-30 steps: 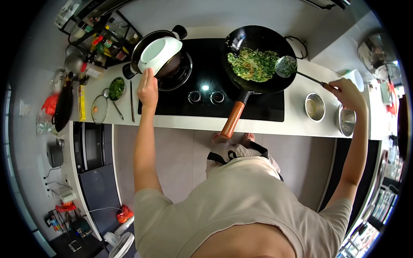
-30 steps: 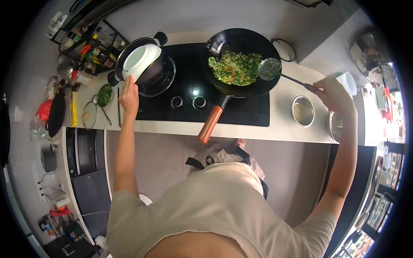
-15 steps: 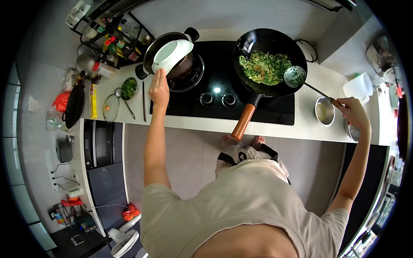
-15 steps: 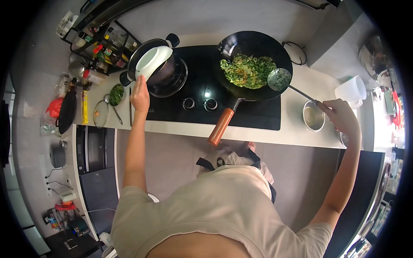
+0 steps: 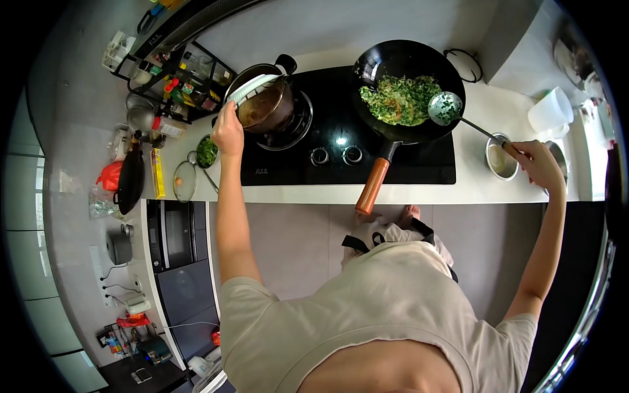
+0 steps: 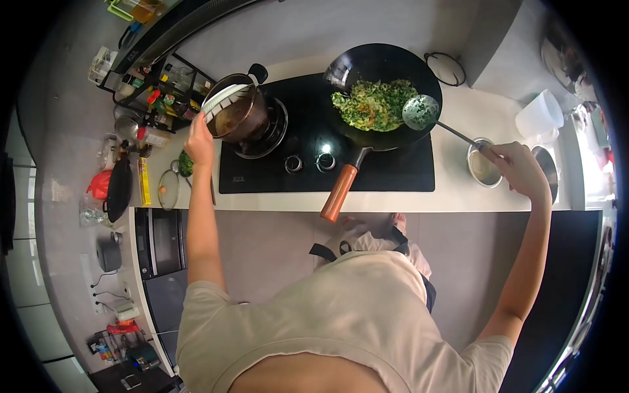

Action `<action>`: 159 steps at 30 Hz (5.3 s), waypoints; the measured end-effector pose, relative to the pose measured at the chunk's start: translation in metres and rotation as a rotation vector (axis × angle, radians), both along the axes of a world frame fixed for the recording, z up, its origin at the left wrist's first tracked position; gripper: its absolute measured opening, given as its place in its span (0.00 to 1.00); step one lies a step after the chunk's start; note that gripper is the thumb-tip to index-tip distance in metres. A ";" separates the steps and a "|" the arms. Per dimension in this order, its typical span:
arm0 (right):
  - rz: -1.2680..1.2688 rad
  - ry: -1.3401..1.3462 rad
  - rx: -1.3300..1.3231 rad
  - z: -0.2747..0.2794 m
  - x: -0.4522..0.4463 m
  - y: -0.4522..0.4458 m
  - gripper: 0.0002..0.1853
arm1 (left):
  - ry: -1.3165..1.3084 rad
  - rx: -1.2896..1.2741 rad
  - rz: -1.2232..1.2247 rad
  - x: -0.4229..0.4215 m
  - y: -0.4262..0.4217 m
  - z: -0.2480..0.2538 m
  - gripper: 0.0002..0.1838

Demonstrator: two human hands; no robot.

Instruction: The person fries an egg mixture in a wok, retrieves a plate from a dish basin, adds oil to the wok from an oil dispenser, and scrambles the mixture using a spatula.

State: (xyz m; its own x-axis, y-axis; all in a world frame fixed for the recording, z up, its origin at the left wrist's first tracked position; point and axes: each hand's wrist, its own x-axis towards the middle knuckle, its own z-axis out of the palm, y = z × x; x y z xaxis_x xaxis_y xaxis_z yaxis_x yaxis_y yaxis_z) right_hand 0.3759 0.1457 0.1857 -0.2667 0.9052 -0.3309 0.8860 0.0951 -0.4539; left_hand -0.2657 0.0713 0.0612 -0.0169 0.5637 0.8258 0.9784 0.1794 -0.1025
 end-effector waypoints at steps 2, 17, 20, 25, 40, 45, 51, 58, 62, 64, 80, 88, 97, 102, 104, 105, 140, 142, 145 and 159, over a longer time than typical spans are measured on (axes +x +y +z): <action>0.020 -0.017 -0.028 -0.006 0.006 0.004 0.15 | 0.016 0.031 -0.010 0.000 0.004 0.015 0.07; 0.068 0.164 0.186 -0.032 0.014 0.027 0.20 | -1.941 0.147 -0.268 0.160 -0.068 0.077 0.07; -0.013 0.167 0.020 -0.016 0.018 0.039 0.16 | -2.124 -0.120 -0.366 0.242 -0.072 0.068 0.06; -0.025 0.172 -0.010 0.002 0.027 0.059 0.18 | -2.222 -0.591 -0.423 0.356 -0.062 0.031 0.08; 0.205 0.225 0.060 -0.034 0.047 0.070 0.18 | -1.782 -0.845 -0.224 0.486 -0.025 -0.151 0.10; 0.209 0.100 0.167 -0.036 0.044 0.075 0.17 | -1.779 -0.761 -0.244 0.508 0.005 -0.172 0.11; 0.139 0.113 0.182 -0.031 0.047 0.077 0.17 | -1.921 -0.645 -0.246 0.539 0.046 -0.186 0.12; 0.113 -0.019 0.159 -0.018 0.040 0.070 0.15 | -2.322 -0.702 -0.605 0.536 0.072 -0.208 0.13; 0.075 0.030 0.215 -0.010 0.033 0.060 0.13 | -2.791 -0.807 -0.667 0.443 -0.008 -0.196 0.24; 0.047 0.100 0.268 -0.013 0.031 0.053 0.13 | -3.174 -0.562 -0.713 0.370 -0.069 -0.198 0.30; 0.349 -0.497 0.501 0.018 -0.025 0.070 0.08 | -2.735 -1.088 -0.390 0.273 -0.070 -0.001 0.13; 0.357 -0.616 0.238 0.029 -0.081 0.086 0.15 | -2.709 -1.092 -0.446 0.269 -0.070 0.000 0.14; 0.317 -0.323 0.060 -0.024 -0.077 0.084 0.18 | -2.679 -1.086 -0.503 0.268 -0.072 -0.002 0.14; 0.362 -0.339 0.215 -0.060 -0.087 0.094 0.12 | -2.693 -1.092 -0.520 0.267 -0.073 -0.005 0.15; 0.339 -0.330 0.302 -0.059 -0.090 0.090 0.14 | -2.702 -1.093 -0.518 0.268 -0.073 -0.005 0.15; 0.328 -0.327 0.342 -0.057 -0.092 0.086 0.15 | -2.703 -1.091 -0.525 0.269 -0.074 -0.006 0.15; 0.395 -0.296 -0.404 0.031 -0.148 0.065 0.14 | -2.701 -1.067 -0.617 0.270 -0.075 -0.034 0.16; 0.321 -0.219 -0.391 0.012 -0.153 0.052 0.13 | -2.701 -1.061 -0.625 0.271 -0.074 -0.038 0.16; 0.259 -0.117 -0.368 -0.010 -0.162 0.041 0.15 | -2.685 -1.058 -0.655 0.272 -0.073 -0.046 0.16; 0.391 -0.141 -0.391 0.046 -0.141 0.053 0.13 | -2.714 -1.030 -0.678 0.272 -0.074 -0.050 0.15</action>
State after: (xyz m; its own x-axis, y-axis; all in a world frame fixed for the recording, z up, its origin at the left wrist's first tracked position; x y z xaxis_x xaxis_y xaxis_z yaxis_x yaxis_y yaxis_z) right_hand 0.2347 0.1983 0.2314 -0.4865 0.5509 -0.6781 0.8730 0.2769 -0.4014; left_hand 0.0061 -0.0023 0.0113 0.3943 0.7474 -0.5346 -0.6163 0.6466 0.4494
